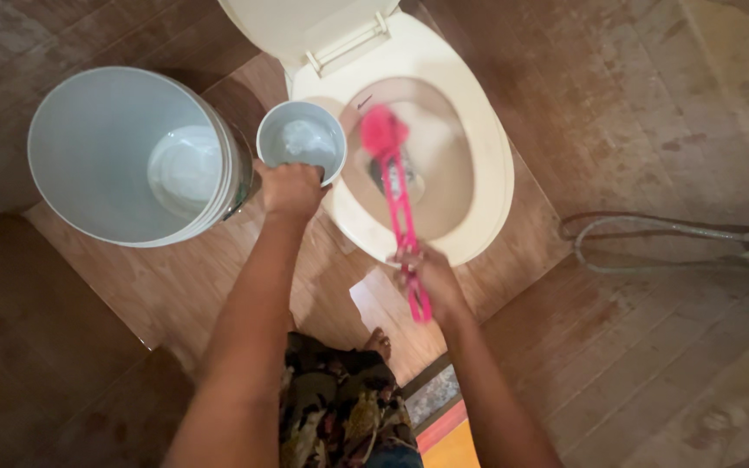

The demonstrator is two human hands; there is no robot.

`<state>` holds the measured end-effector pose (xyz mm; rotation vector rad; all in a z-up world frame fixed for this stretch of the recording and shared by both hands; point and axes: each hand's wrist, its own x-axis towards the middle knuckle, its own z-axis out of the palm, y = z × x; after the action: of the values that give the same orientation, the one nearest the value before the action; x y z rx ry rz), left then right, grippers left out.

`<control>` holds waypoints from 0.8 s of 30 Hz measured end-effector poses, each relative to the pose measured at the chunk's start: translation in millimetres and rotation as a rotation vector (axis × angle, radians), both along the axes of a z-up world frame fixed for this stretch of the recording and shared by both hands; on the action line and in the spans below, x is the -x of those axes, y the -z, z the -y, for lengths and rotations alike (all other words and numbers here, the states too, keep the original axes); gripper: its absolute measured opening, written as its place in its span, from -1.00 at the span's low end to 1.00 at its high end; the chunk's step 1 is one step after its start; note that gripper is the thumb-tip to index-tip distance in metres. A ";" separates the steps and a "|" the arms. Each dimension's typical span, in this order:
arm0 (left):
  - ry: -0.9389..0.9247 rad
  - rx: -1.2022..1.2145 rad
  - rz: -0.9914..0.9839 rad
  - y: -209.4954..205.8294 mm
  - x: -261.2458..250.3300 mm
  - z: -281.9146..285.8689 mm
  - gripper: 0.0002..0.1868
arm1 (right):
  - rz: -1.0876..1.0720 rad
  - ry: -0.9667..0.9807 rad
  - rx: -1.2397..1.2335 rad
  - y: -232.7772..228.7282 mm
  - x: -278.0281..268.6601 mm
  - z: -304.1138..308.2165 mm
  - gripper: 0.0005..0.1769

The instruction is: The person cleans a toilet by scrubbing the tank, lid, and bowl using a brush, rinsing the surfaces with water poured from a mug, and wiping down the toilet seat and lid by hand.

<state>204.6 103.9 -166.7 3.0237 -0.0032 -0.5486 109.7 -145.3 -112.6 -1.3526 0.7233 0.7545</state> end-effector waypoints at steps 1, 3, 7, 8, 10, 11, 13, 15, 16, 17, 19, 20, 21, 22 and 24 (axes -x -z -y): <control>0.010 -0.017 -0.017 4.3 -2.2 2.8 -0.68 | 0.042 0.112 -0.059 9.1 -12.6 -0.7 -0.72; 0.017 -0.037 -0.038 10.0 1.1 1.9 -0.76 | 0.072 0.125 -0.124 19.7 -28.8 1.1 -0.77; 0.006 -0.051 -0.022 15.3 -1.0 2.0 -0.77 | 0.008 -0.175 -0.009 -1.3 -10.3 -5.8 -0.72; -0.006 -0.045 -0.012 16.5 -0.4 1.2 -0.75 | 0.009 -0.175 -0.007 -12.6 -4.5 -3.2 -0.72; -0.030 -0.042 -0.015 19.0 -3.1 0.9 -0.73 | -0.154 -0.315 0.123 -29.0 3.9 5.2 -0.59; -0.053 -0.042 -0.019 19.9 -2.6 0.7 -0.71 | -0.157 -0.320 0.124 -29.4 -3.6 11.3 -0.59; -0.053 -0.061 -0.015 19.6 -2.9 2.2 -0.71 | -0.047 -0.153 0.015 -17.7 -31.0 25.1 -0.70; -0.044 -0.076 -0.016 19.2 -2.6 8.9 -0.71 | 0.010 -0.027 -0.173 8.2 -45.4 22.2 -0.73; -0.036 -0.094 0.002 18.7 -4.0 11.7 -0.72 | 0.072 0.100 -0.361 17.3 -49.0 22.0 -0.73; -0.028 -0.112 0.021 18.4 -5.4 13.0 -0.72 | 0.071 0.101 -0.362 23.5 -45.8 20.2 -0.73; -0.020 -0.092 0.021 20.3 -1.4 11.6 -0.72 | 0.015 -0.048 -0.095 27.1 -20.4 12.5 -0.63; -0.016 -0.079 0.038 20.0 -2.2 9.0 -0.72 | -0.031 -0.119 -0.105 19.6 -4.6 14.6 -0.59; -0.018 -0.080 0.035 19.5 -1.5 7.7 -0.72 | -0.078 -0.190 -0.116 8.7 13.5 18.0 -0.55; -0.029 -0.066 0.057 19.3 -0.5 6.3 -0.72 | -0.115 -0.211 -0.063 -3.3 27.7 23.8 -0.53; -0.043 -0.054 0.081 19.5 -0.9 5.0 -0.71 | -0.149 -0.236 -0.011 -16.9 32.2 35.8 -0.51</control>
<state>205.5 98.9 -186.2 3.0878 0.0727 -0.4292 77.5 -181.2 -95.7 -1.3967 0.6815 1.0540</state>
